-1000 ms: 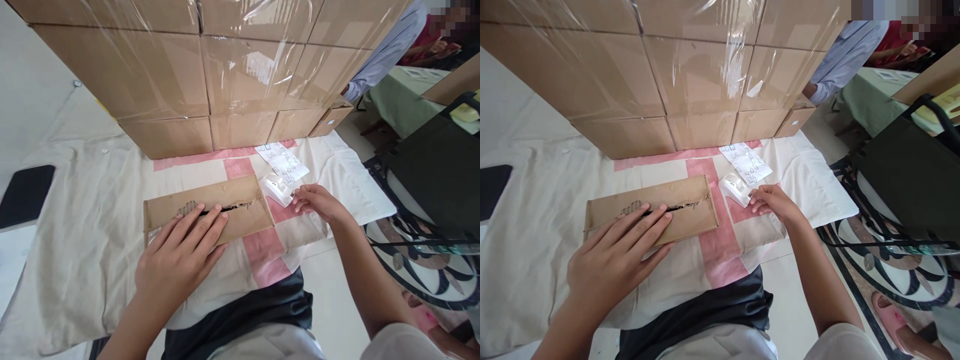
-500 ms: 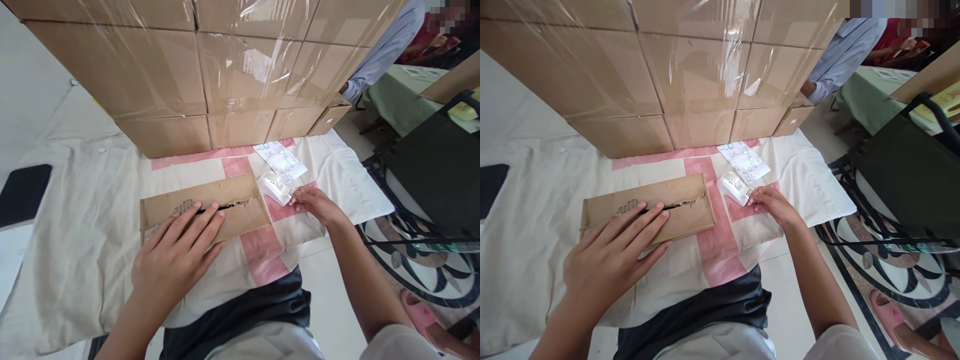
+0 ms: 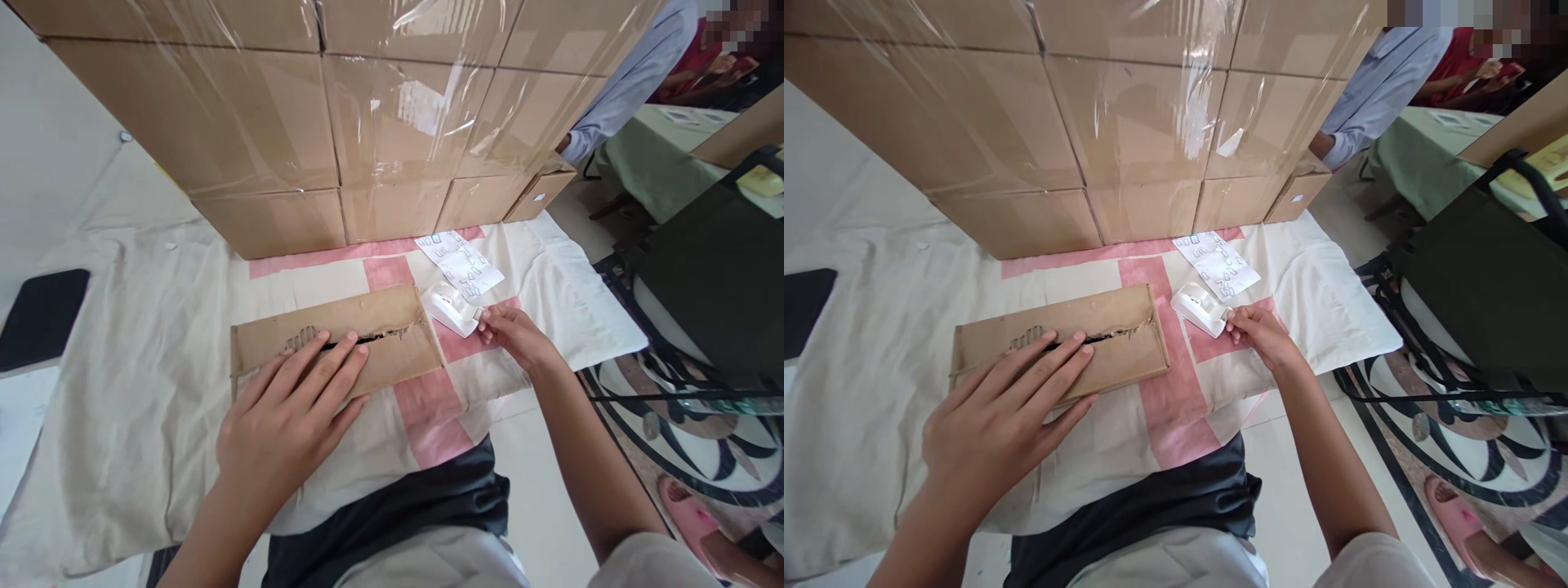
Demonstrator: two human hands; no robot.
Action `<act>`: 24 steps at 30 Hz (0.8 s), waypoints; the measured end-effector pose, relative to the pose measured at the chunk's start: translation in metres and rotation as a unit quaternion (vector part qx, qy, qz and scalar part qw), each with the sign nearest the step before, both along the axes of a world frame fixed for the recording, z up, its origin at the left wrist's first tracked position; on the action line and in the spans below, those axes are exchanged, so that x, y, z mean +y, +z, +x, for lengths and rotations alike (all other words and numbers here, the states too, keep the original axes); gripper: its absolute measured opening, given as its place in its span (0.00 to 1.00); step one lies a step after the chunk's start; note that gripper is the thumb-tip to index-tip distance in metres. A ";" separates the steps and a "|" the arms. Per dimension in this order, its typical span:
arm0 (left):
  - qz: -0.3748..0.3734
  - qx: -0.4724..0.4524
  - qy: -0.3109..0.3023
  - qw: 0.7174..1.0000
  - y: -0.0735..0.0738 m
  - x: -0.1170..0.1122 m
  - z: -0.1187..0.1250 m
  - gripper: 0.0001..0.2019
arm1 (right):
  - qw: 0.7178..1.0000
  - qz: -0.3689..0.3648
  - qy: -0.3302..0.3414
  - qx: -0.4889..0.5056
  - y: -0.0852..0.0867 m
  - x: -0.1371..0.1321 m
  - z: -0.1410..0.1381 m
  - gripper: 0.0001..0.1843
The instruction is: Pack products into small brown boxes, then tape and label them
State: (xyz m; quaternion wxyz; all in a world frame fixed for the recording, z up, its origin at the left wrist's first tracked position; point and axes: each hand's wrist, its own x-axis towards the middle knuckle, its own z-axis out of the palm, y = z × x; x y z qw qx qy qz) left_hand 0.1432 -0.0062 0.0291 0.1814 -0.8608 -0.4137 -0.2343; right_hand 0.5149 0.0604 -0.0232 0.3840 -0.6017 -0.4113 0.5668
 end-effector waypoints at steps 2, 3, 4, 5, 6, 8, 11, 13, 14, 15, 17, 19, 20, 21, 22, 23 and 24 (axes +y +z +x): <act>0.001 -0.001 0.000 1.000 0.000 0.000 0.000 0.22 | 1.000 0.002 -0.014 -0.002 -0.002 0.000 -0.001 0.27; 0.003 -0.001 -0.001 1.000 -0.001 0.001 0.000 0.23 | 1.000 0.001 -0.021 -0.002 -0.003 0.001 -0.001 0.27; 0.005 -0.001 -0.002 1.000 -0.001 0.001 0.000 0.23 | 1.000 -0.001 -0.026 -0.002 -0.004 0.001 -0.001 0.27; 0.007 0.001 -0.002 1.000 -0.001 0.001 0.000 0.23 | 0.999 -0.002 -0.032 -0.001 -0.005 0.001 -0.001 0.27; 0.008 0.002 -0.003 1.000 -0.002 0.001 -0.001 0.24 | 0.999 -0.002 -0.037 0.001 -0.006 0.002 -0.001 0.26; 0.011 0.006 -0.004 1.000 -0.002 0.001 -0.001 0.24 | 0.999 0.001 -0.043 0.009 -0.007 0.002 -0.001 0.26; 0.012 0.008 -0.006 1.000 -0.001 0.001 -0.001 0.23 | 0.999 0.009 -0.044 0.027 -0.007 0.002 -0.002 0.26; 0.012 0.007 -0.006 1.000 -0.001 0.001 -0.001 0.22 | 0.998 0.006 -0.045 0.041 -0.007 0.002 -0.002 0.27; 0.013 0.007 -0.007 1.000 -0.001 0.001 -0.001 0.22 | 0.998 0.002 -0.047 0.049 -0.006 0.002 -0.002 0.27; 0.015 0.007 -0.008 1.000 -0.001 0.001 -0.001 0.22 | 0.997 -0.002 -0.050 0.056 -0.006 0.001 -0.002 0.27; 0.018 0.005 -0.009 1.000 -0.001 0.002 -0.001 0.22 | 0.996 -0.007 -0.052 0.072 -0.005 0.001 -0.002 0.28; 0.019 0.004 -0.010 1.000 -0.001 0.002 -0.001 0.22 | 0.995 -0.008 -0.049 0.083 -0.004 0.001 -0.002 0.28; 0.019 0.004 -0.010 1.000 -0.001 0.002 -0.001 0.22 | 0.995 -0.010 -0.046 0.088 -0.003 0.001 -0.002 0.28; 0.017 0.003 -0.010 1.000 -0.001 0.001 -0.001 0.22 | 0.995 -0.012 -0.043 0.091 -0.002 0.001 -0.001 0.28; 0.017 0.003 -0.010 1.000 -0.001 0.001 -0.001 0.22 | 0.994 -0.014 -0.041 0.095 -0.002 0.001 -0.001 0.28; 0.017 0.002 -0.011 1.000 -0.001 0.001 -0.001 0.23 | 0.994 -0.016 -0.039 0.101 -0.002 0.001 0.000 0.27; 0.017 0.002 -0.012 1.000 -0.001 0.001 -0.001 0.23 | 0.994 -0.017 -0.036 0.106 -0.002 0.001 0.001 0.26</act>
